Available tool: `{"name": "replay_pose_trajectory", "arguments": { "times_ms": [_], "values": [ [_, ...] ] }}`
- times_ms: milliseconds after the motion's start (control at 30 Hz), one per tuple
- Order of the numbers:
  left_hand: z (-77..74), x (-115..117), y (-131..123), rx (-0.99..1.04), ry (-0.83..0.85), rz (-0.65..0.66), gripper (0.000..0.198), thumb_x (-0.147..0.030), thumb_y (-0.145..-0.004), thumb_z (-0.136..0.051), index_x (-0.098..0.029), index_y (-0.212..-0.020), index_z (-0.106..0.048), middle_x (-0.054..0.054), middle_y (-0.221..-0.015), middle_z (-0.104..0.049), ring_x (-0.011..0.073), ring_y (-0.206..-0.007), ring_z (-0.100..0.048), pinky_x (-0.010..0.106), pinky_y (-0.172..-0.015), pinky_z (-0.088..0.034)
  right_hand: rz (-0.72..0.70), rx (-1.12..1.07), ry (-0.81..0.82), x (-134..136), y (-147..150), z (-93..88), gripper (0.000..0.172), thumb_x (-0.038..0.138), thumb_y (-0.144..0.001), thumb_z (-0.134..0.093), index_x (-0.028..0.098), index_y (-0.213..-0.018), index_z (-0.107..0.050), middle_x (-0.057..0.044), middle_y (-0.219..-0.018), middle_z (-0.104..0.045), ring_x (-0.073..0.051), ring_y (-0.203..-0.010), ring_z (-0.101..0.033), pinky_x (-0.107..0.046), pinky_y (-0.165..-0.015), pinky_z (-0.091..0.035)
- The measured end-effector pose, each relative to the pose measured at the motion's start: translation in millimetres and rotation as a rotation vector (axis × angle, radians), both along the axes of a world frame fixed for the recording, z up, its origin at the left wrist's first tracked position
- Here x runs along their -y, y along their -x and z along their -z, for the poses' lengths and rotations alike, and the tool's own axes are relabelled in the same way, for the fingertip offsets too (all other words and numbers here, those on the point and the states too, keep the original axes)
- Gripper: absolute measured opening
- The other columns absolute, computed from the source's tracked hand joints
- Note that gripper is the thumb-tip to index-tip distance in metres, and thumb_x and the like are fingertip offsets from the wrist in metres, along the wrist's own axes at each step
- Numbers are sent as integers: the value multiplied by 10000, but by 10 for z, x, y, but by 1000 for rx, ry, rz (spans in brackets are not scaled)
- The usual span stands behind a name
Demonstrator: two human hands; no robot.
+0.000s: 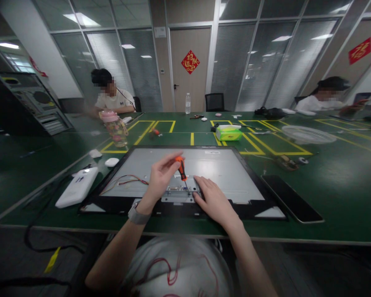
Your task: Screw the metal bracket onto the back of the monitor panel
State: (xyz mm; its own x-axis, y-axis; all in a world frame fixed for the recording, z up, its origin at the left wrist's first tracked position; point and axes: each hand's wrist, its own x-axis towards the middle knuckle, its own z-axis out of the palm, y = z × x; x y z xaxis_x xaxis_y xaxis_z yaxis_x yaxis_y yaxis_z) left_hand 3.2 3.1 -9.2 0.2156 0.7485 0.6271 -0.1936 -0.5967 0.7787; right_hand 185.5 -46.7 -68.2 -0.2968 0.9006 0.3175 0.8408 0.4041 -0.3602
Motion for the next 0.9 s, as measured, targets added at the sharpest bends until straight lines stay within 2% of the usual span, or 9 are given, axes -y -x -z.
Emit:
{"name": "replay_pose_trajectory", "arguments": {
  "times_ms": [133, 333, 433, 567, 667, 900],
  "values": [
    [-6, -7, 10, -21, -60, -88, 237, -264, -827, -659, -241, -1055, -719, 29, -888, -583, 131, -841, -568, 257, -811, -472, 2, -17, 2, 12, 9, -19, 491, 313, -937, -438, 153, -1401, -419, -149, -1362, -536, -277, -1264, -487, -476, -1086, -379],
    [-55, 28, 26, -3, -27, -5, 311, -252, -935, -461, -198, -1158, -671, 66, -964, -656, 174, -971, -603, 306, -886, -457, 5, -19, -1, 14, 6, -14, 490, 322, -940, -438, 160, -1401, -420, -144, -1363, -536, -274, -1264, -487, -476, -1089, -376],
    [-47, 28, 18, 2, -6, -4, 274, -264, -914, -518, -200, -1127, -679, 55, -939, -650, 165, -932, -611, 292, -857, -465, 2, -18, -1, 11, 4, -11, 489, 318, -938, -439, 163, -1402, -418, -142, -1364, -535, -273, -1265, -485, -476, -1089, -374],
    [-19, 5, 4, -11, -35, -102, 147, -261, -841, -638, -215, -959, -715, 27, -881, -585, 134, -835, -570, 249, -773, -459, 0, -21, 5, 10, 5, -12, 488, 318, -939, -441, 169, -1402, -417, -141, -1362, -534, -274, -1264, -486, -478, -1088, -373],
    [-21, 1, 2, -8, -36, -151, 121, -273, -825, -656, -213, -912, -715, 17, -847, -549, 125, -783, -542, 240, -737, -449, -4, -30, -2, 12, 4, -12, 490, 319, -937, -443, 199, -1411, -408, -131, -1359, -536, -278, -1266, -489, -487, -1080, -379],
    [-48, 25, 19, -21, 28, -50, 321, -298, -949, -435, -187, -1170, -639, 64, -936, -654, 162, -892, -586, 283, -832, -459, 5, -24, 4, 15, 5, -18, 487, 312, -933, -449, 181, -1401, -422, -141, -1357, -540, -280, -1266, -491, -480, -1074, -391]
  ]
}}
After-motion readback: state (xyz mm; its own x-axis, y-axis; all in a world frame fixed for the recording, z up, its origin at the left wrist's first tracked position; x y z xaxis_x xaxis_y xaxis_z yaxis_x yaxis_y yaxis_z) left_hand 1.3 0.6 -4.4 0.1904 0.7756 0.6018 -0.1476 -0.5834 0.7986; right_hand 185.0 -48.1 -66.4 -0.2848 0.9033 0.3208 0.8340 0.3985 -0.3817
